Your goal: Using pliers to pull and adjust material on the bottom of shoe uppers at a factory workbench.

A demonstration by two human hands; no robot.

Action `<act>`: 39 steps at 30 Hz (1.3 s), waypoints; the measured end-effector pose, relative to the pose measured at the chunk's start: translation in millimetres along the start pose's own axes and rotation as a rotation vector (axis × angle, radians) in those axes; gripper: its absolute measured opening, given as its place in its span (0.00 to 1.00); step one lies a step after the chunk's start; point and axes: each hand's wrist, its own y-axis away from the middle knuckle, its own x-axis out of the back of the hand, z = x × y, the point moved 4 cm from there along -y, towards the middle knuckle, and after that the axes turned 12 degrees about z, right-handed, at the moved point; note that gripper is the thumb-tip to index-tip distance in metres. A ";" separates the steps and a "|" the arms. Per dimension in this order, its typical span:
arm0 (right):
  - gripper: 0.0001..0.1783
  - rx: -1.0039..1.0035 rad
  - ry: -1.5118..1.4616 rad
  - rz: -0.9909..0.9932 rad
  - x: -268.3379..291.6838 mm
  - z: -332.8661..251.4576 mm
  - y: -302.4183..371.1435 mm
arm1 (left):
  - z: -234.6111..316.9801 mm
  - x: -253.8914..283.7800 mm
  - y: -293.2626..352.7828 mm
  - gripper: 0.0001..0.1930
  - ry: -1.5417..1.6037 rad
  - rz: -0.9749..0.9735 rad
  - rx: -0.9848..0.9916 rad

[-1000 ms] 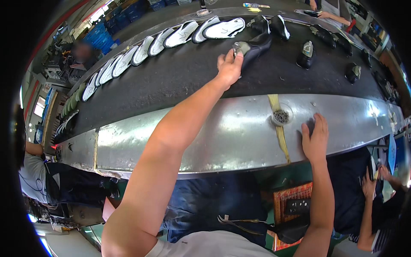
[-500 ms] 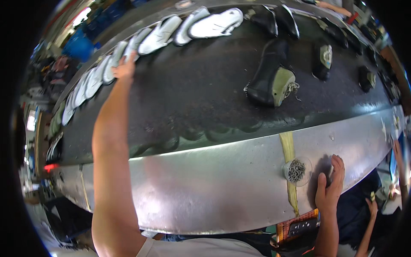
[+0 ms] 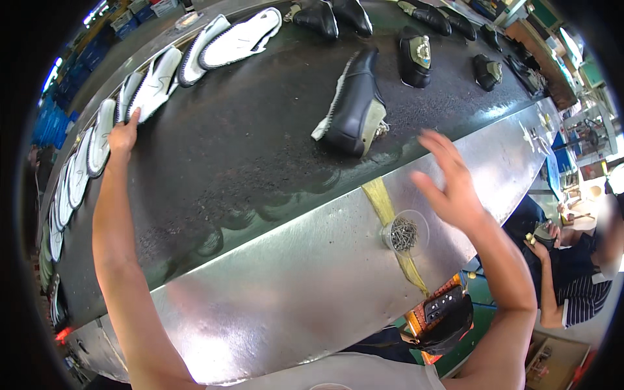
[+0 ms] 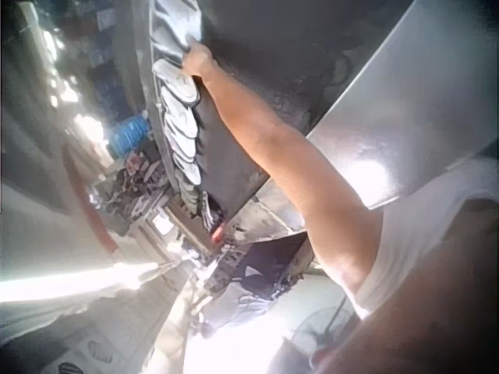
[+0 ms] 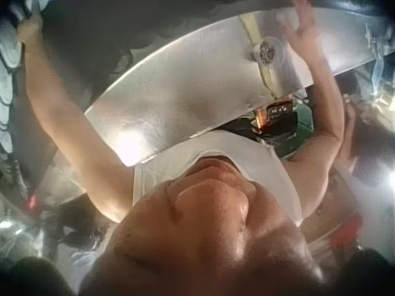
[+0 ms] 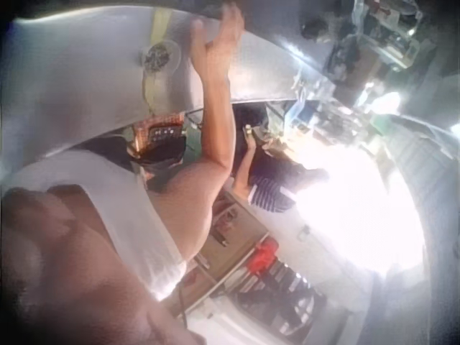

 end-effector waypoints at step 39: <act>0.35 -0.325 -0.599 -1.230 1.8 -104.3 509.3 | -38.1 345.7 457.4 0.42 0.876 -0.426 0.136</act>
